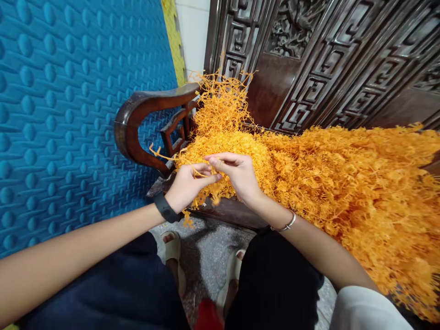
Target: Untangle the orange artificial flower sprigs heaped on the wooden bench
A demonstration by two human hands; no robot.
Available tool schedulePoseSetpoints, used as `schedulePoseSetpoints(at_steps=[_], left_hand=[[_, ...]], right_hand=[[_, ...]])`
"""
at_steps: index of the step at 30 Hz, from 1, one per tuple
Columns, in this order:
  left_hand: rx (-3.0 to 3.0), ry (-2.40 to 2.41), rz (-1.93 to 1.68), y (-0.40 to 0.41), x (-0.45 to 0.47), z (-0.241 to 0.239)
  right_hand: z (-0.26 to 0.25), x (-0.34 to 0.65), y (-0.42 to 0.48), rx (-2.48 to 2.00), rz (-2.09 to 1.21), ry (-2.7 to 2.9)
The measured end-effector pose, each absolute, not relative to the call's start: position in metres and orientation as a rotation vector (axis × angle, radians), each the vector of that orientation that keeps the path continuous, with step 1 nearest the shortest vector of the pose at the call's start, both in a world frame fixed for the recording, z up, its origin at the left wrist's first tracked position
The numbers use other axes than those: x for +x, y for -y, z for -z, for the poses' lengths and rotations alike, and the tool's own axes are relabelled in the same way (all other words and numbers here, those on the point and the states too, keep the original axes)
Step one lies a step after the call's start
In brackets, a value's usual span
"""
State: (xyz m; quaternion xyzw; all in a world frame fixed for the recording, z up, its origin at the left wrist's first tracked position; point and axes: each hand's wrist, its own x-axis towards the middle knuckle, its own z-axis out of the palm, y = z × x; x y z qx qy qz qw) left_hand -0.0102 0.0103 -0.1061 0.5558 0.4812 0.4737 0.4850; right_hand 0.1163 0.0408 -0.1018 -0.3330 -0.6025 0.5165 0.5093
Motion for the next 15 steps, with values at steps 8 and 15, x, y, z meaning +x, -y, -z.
schedulePoseSetpoints(at_steps=[8, 15], left_hand=[[1.384, -1.182, -1.103, -0.012, -0.015, 0.100], [1.332, -1.069, -1.170, -0.023, -0.015, 0.104]], right_hand=[[0.104, 0.123, -0.060, -0.968, -1.169, 1.352], [0.103, 0.119, -0.077, -1.000, -1.155, 1.270]])
